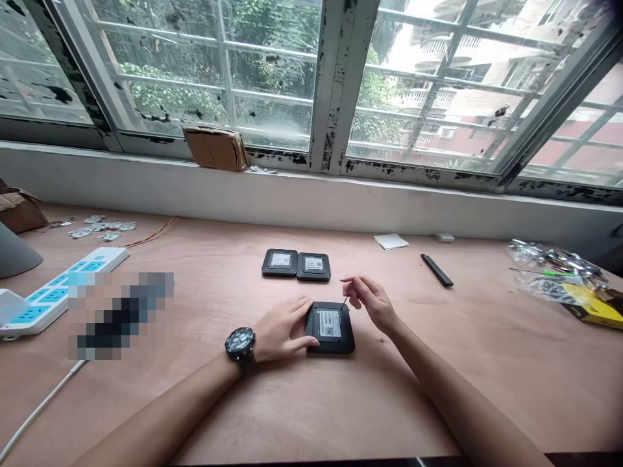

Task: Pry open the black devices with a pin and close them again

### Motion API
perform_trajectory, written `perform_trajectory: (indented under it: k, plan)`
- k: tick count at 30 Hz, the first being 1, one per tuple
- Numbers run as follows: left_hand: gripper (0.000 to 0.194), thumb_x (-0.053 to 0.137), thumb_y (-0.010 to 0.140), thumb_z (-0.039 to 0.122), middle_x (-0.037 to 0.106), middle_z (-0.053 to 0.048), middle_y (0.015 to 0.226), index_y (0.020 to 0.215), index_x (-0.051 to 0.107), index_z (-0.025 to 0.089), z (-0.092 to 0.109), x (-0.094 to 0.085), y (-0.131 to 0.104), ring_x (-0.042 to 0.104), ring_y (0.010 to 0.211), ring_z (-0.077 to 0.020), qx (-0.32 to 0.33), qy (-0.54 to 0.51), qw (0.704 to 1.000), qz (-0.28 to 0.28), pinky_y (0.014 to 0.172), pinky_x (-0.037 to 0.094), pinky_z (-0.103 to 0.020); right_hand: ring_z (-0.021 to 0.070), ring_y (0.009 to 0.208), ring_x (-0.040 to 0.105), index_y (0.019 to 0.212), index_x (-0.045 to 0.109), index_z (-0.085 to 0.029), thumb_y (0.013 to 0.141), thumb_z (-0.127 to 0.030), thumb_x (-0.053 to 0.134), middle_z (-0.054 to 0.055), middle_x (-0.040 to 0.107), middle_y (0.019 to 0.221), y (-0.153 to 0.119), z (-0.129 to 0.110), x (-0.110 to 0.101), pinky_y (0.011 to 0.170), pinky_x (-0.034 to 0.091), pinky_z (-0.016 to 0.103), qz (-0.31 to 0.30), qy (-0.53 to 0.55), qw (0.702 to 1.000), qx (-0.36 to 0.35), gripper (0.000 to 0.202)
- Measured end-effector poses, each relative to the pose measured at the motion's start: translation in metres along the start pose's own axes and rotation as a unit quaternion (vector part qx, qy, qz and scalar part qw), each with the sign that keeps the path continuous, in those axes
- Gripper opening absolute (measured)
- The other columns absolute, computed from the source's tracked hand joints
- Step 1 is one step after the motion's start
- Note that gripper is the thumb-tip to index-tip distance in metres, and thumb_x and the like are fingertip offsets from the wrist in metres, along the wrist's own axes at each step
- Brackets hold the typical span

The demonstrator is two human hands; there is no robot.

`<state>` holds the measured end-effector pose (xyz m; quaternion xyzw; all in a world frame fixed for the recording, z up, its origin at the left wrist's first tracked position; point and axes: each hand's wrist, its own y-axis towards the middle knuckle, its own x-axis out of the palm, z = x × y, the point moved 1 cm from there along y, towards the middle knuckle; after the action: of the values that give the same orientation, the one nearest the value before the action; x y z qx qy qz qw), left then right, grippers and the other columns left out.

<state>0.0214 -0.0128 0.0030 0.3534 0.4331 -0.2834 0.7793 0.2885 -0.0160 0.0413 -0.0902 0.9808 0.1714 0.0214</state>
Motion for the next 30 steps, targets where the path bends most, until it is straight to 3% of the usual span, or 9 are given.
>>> perform_trajectory:
  k: [5, 9, 11, 14, 18, 24, 30]
  plan:
    - [0.101, 0.067, 0.082, 0.075, 0.042, -0.019, 0.158, 0.157, 0.033, 0.017, -0.002, -0.004, 0.0, 0.039, 0.147, -0.0373, -0.023, -0.039, 0.999, -0.025, 0.121, 0.034, -0.054, 0.0088, 0.051, 0.046, 0.097, 0.067, -0.023, 0.095, -0.045, 0.067, 0.002, 0.07, 0.087, 0.003, -0.001, -0.001, 0.052, 0.043, 0.027, 0.022, -0.013, 1.0, -0.007, 0.023]
    - [0.113, 0.068, 0.075, 0.081, 0.037, -0.021, 0.16, 0.159, 0.031, 0.015, -0.003, -0.007, -0.002, 0.034, 0.149, -0.0396, -0.041, -0.033, 0.997, -0.053, 0.122, 0.029, -0.054, 0.0113, 0.057, 0.051, 0.116, 0.066, -0.024, 0.101, -0.049, 0.055, 0.003, 0.069, 0.087, 0.001, -0.004, -0.001, 0.057, 0.048, 0.028, -0.014, -0.019, 1.0, -0.008, 0.031]
    - [0.117, 0.068, 0.072, 0.084, 0.035, -0.022, 0.16, 0.159, 0.031, 0.014, -0.003, -0.008, -0.003, 0.033, 0.149, -0.0404, -0.045, -0.024, 0.997, -0.064, 0.122, 0.029, -0.053, 0.0133, 0.063, 0.055, 0.115, 0.069, -0.023, 0.101, -0.05, 0.055, 0.005, 0.07, 0.092, -0.001, -0.007, -0.002, 0.059, 0.05, 0.029, -0.02, -0.059, 0.998, -0.005, 0.034]
    - [0.117, 0.067, 0.072, 0.085, 0.035, -0.023, 0.16, 0.159, 0.031, 0.014, -0.003, -0.005, -0.003, 0.033, 0.149, -0.04, -0.036, -0.01, 0.998, -0.06, 0.121, 0.029, -0.053, 0.0131, 0.061, 0.054, 0.103, 0.071, -0.021, 0.097, -0.048, 0.062, 0.006, 0.072, 0.094, -0.001, -0.011, 0.0, 0.055, 0.049, 0.029, 0.035, -0.088, 0.995, -0.03, 0.028]
    - [0.117, 0.066, 0.073, 0.085, 0.037, -0.023, 0.159, 0.159, 0.028, 0.015, -0.004, 0.002, -0.002, 0.035, 0.148, -0.0388, -0.009, -0.005, 0.999, -0.043, 0.122, 0.027, -0.054, 0.0105, 0.051, 0.046, 0.099, 0.062, -0.023, 0.098, -0.047, 0.061, 0.004, 0.071, 0.086, 0.004, -0.013, 0.017, 0.048, 0.043, 0.028, 0.138, -0.049, 0.986, -0.08, 0.024]
    - [0.109, 0.067, 0.076, 0.082, 0.044, -0.021, 0.156, 0.156, 0.036, 0.015, -0.027, -0.01, -0.009, 0.041, 0.145, -0.0372, -0.037, 0.014, 0.999, -0.032, 0.118, 0.036, -0.048, 0.0115, 0.053, 0.045, 0.097, 0.059, -0.024, 0.099, -0.051, 0.058, 0.001, 0.064, 0.078, 0.012, -0.001, 0.05, 0.044, 0.035, 0.025, 0.079, -0.028, 0.994, -0.063, 0.027]
    - [0.081, 0.063, 0.09, 0.068, 0.054, -0.016, 0.149, 0.149, 0.047, 0.016, -0.05, -0.025, -0.017, 0.048, 0.14, -0.0346, -0.049, 0.003, 0.999, -0.009, 0.115, 0.04, -0.048, 0.0118, 0.055, 0.045, 0.1, 0.058, -0.025, 0.1, -0.051, 0.056, 0.0, 0.062, 0.08, 0.014, 0.009, 0.055, 0.045, 0.036, 0.025, 0.069, -0.019, 0.995, -0.064, 0.025]
